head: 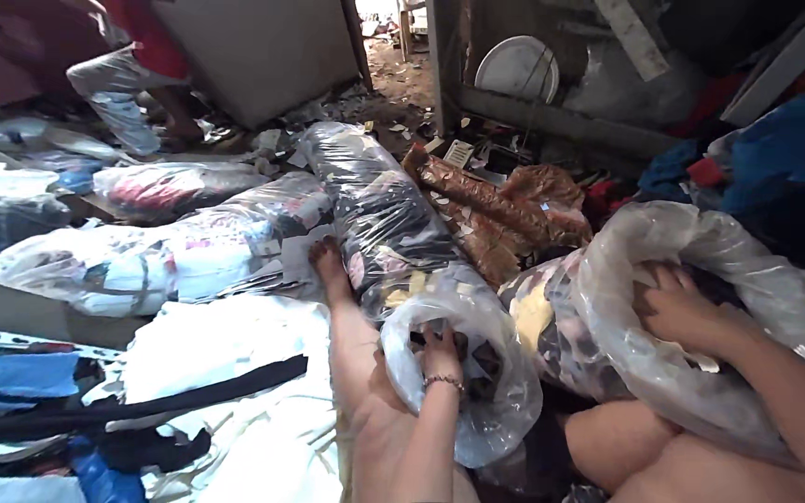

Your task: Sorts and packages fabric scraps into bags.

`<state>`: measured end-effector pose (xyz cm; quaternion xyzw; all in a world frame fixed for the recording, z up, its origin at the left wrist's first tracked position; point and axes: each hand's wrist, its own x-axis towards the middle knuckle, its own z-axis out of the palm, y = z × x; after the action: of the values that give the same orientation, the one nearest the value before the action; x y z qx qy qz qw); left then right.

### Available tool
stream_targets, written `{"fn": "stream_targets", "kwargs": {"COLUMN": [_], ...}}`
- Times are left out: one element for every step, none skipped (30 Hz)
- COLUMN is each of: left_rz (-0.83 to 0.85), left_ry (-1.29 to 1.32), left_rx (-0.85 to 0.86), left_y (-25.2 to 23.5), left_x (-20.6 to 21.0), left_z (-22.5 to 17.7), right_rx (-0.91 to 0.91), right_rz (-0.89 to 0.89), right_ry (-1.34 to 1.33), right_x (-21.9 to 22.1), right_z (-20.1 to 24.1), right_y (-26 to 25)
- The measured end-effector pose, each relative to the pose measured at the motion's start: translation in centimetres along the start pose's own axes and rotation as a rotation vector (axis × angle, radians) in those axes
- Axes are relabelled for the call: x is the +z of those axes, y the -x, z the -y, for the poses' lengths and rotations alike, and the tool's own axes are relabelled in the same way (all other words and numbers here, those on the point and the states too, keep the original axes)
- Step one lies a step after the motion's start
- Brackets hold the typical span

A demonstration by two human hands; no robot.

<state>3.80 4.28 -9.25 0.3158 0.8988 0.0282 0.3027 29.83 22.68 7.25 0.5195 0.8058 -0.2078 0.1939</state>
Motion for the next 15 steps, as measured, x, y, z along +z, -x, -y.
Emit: {"fn": "stream_targets", "kwargs": {"left_rz": [-0.005, -0.011, -0.015, -0.011, -0.001, 0.002, 0.002, -0.001, -0.006, -0.021, -0.051, -0.098, -0.152, -0.202, -0.259], "left_ry": [0.013, 0.031, 0.054, 0.091, 0.113, 0.121, 0.133, 0.152, 0.164, 0.171, 0.182, 0.201, 0.229, 0.247, 0.254], "left_rx": [0.014, 0.029, 0.048, 0.07, 0.094, 0.122, 0.148, 0.176, 0.203, 0.239, 0.283, 0.337, 0.396, 0.444, 0.486], "left_y": [0.6, 1.3, 2.1, 3.0, 3.8, 4.6, 5.4, 6.1, 6.9, 7.6, 8.3, 8.9, 9.5, 10.1, 10.7], "left_x": [-0.1, -0.4, -0.9, -1.2, -1.6, -2.0, -2.4, -2.6, -2.8, -2.8, -2.7, -2.5, -2.3, -2.0, -1.9], "left_z": [0.2, 0.4, 0.5, 0.6, 0.7, 0.9, 1.0, 1.1, 1.3, 1.6, 2.0, 2.5, 3.1, 3.6, 4.1], "right_rx": [-0.037, -0.085, -0.124, -0.156, -0.197, -0.265, -0.355, -0.462, -0.564, -0.644, -0.699, -0.73, -0.752, -0.767, -0.773], "right_rz": [-0.044, -0.084, -0.124, -0.185, -0.277, -0.401, -0.53, -0.626, -0.67, -0.637, -0.561, -0.484, -0.421, -0.366, -0.317], "right_ry": [-0.016, -0.034, -0.062, -0.086, -0.104, -0.117, -0.127, -0.15, -0.178, -0.224, -0.278, -0.325, -0.367, -0.405, -0.433], "right_x": [0.0, -0.1, -0.1, 0.0, 0.3, 0.9, 1.6, 2.2, 2.6, 2.8, 3.0, 3.4, 4.0, 4.9, 5.8], "right_z": [-0.1, -0.4, -0.8, -1.0, -1.2, -1.3, -1.3, -1.0, -0.4, 0.4, 1.3, 2.1, 2.9, 3.4, 3.9], "right_y": [0.6, 1.4, 2.5, 3.9, 5.5, 7.0, 8.2, 9.4, 10.5, 11.8, 13.1, 14.1, 14.7, 15.0, 15.0]}}
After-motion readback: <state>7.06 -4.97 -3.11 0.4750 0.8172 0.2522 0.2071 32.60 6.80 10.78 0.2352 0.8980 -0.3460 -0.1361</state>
